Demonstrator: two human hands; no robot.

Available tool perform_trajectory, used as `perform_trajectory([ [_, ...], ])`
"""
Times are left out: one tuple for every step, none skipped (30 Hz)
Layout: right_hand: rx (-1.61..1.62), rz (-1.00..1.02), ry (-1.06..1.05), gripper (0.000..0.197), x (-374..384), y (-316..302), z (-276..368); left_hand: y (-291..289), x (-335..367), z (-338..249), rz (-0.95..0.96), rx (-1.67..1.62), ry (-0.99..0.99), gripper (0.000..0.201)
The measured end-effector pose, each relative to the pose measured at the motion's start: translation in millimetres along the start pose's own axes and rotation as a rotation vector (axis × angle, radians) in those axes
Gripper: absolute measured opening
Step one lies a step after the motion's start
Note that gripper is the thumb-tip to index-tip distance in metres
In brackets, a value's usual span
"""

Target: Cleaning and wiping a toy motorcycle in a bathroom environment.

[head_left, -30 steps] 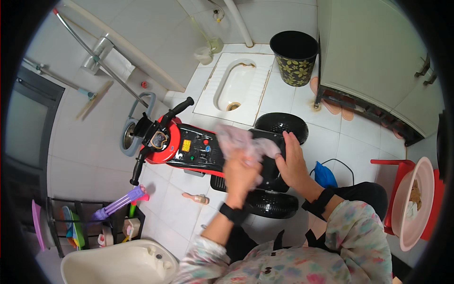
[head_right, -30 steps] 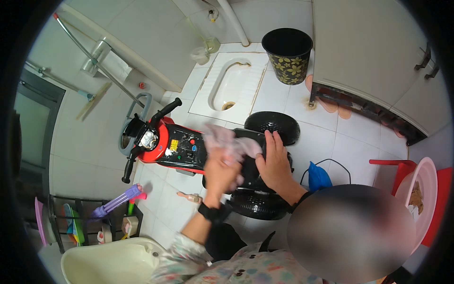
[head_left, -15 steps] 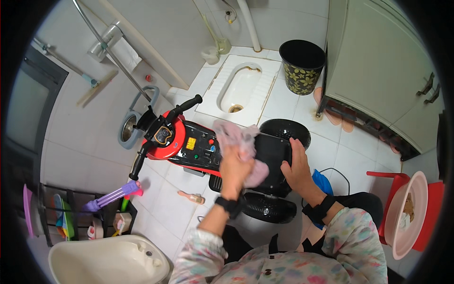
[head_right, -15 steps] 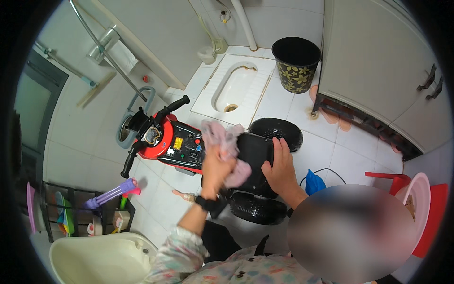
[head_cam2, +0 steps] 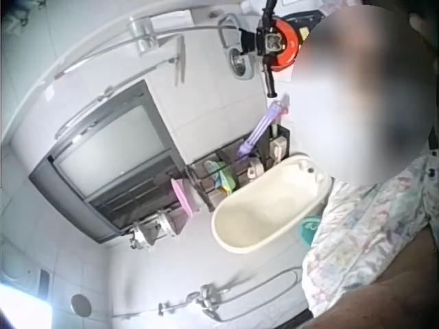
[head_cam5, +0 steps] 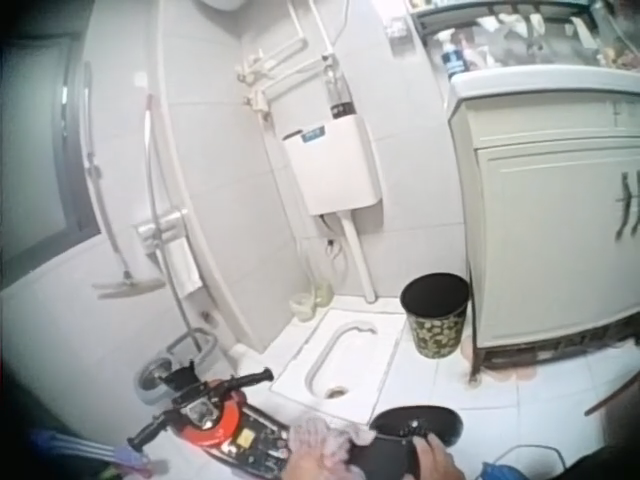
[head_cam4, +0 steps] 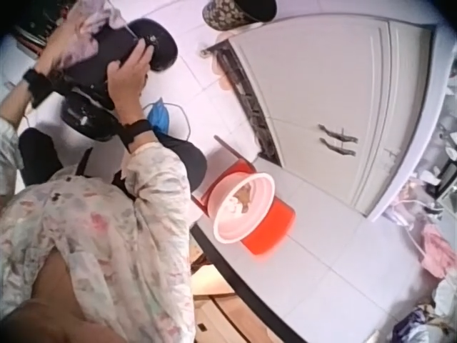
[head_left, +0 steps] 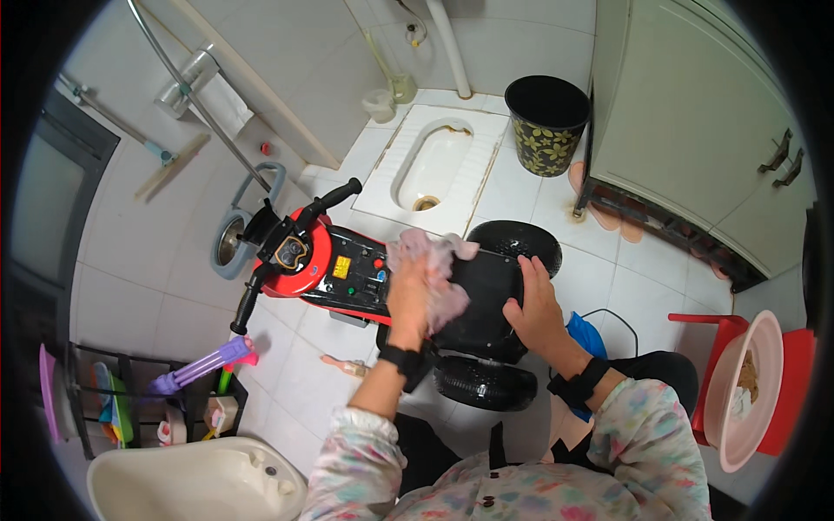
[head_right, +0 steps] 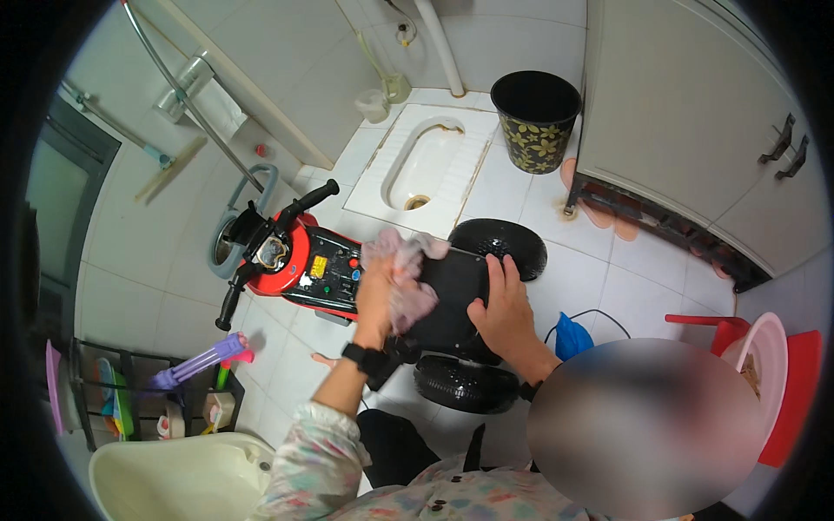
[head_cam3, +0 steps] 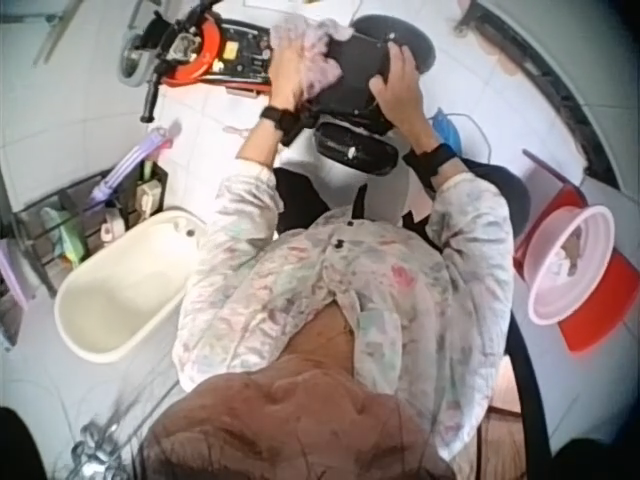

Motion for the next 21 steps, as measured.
perform_trajectory([
  [-0.019, 0.0, 0.021, 0.068, -1.1, -0.1, -1.2, 22.6, -11.9, 8.9, 0.137, -0.216, -0.088, 0.06],
  [-0.021, 0.004, 0.027, 0.068, -1.3, -2.9, -4.9, 25.2, -35.1, -17.1, 0.071, -0.071, 0.087, 0.061],
  [-0.024, 0.008, 0.032, 0.069, -1.2, -5.2, -11.4, 26.0, -62.6, -53.1, 0.005, 0.073, 0.262, 0.063],
  [-0.049, 0.019, 0.031, 0.069, -1.5, -4.7, -14.7, 28.9, -79.2, -76.6, 0.065, 0.028, 0.248, 0.064],
  [-0.05, 0.017, 0.03, 0.069, -0.9, -7.1, -15.3, 30.5, -88.6, -91.1, 0.123, -0.02, 0.233, 0.065],
  [-0.023, 0.031, 0.012, 0.069, -0.2, -6.1, -9.5, 23.7, -84.6, -85.8, 0.093, -0.041, 0.231, 0.065],
  [-0.011, 0.043, -0.002, 0.07, 0.7, -6.3, -9.7, 23.8, -76.0, -79.7, 0.09, -0.046, 0.228, 0.065],
  [0.013, 0.067, 0.013, 0.069, 1.5, -4.4, -11.1, 21.1, -65.1, -74.2, 0.076, -0.013, 0.247, 0.064],
  [0.011, 0.073, 0.006, 0.069, 1.0, -4.6, -9.0, 16.1, -54.7, -69.3, 0.057, 0.023, 0.263, 0.064],
  [0.022, 0.075, -0.001, 0.069, 1.2, -3.5, -8.0, 12.3, -37.9, -58.7, 0.034, 0.034, 0.239, 0.061],
  [0.026, 0.076, 0.003, 0.068, 0.1, -4.5, -10.2, 4.1, -22.5, -52.4, 0.029, 0.069, 0.124, 0.062],
  [0.033, 0.077, 0.006, 0.068, -0.7, -5.6, -6.9, -2.6, -10.1, -35.3, 0.018, 0.175, 0.048, 0.061],
  [0.031, 0.077, 0.006, 0.068, -0.4, -4.8, -5.5, -14.0, -2.6, -23.4, -0.072, 0.332, 0.047, 0.063],
  [0.032, 0.075, -0.002, 0.068, 0.1, -3.4, -3.9, -23.7, -4.7, -16.7, -0.171, 0.375, 0.113, 0.063],
  [0.032, 0.073, -0.008, 0.068, 0.5, -2.0, -2.3, -30.3, -10.8, -11.4, -0.267, 0.417, 0.181, 0.064],
  [0.024, 0.082, 0.008, 0.068, 0.7, -0.3, -1.3, -24.0, -13.2, -2.5, -0.173, 0.417, 0.152, 0.083],
  [0.025, 0.083, 0.013, 0.068, 1.0, 1.2, -1.5, -16.5, -23.2, -0.1, -0.169, 0.419, 0.152, 0.083],
  [0.026, 0.081, 0.017, 0.068, 1.8, 2.6, -2.8, -8.8, -38.1, -8.7, -0.195, 0.365, 0.202, 0.091],
  [0.024, 0.068, 0.018, 0.068, 1.5, -1.9, -3.7, -7.3, -54.6, -20.9, -0.226, 0.307, 0.262, 0.099],
  [0.021, 0.059, 0.021, 0.068, 0.0, -6.2, -5.4, -4.7, -71.9, -30.9, -0.165, 0.261, 0.331, 0.103],
  [0.013, 0.061, 0.013, 0.068, 1.6, -6.2, -3.7, -7.7, -85.4, -39.3, -0.105, 0.22, 0.395, 0.108],
])
Point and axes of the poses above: each hand's wrist, its own x-axis towards the middle knuckle, its own y-axis out of the palm, z = x × y, the point moved 8 cm from there along x, towards the middle knuckle, and after that the axes turned 2 degrees about -x, right-handed, at the moved point
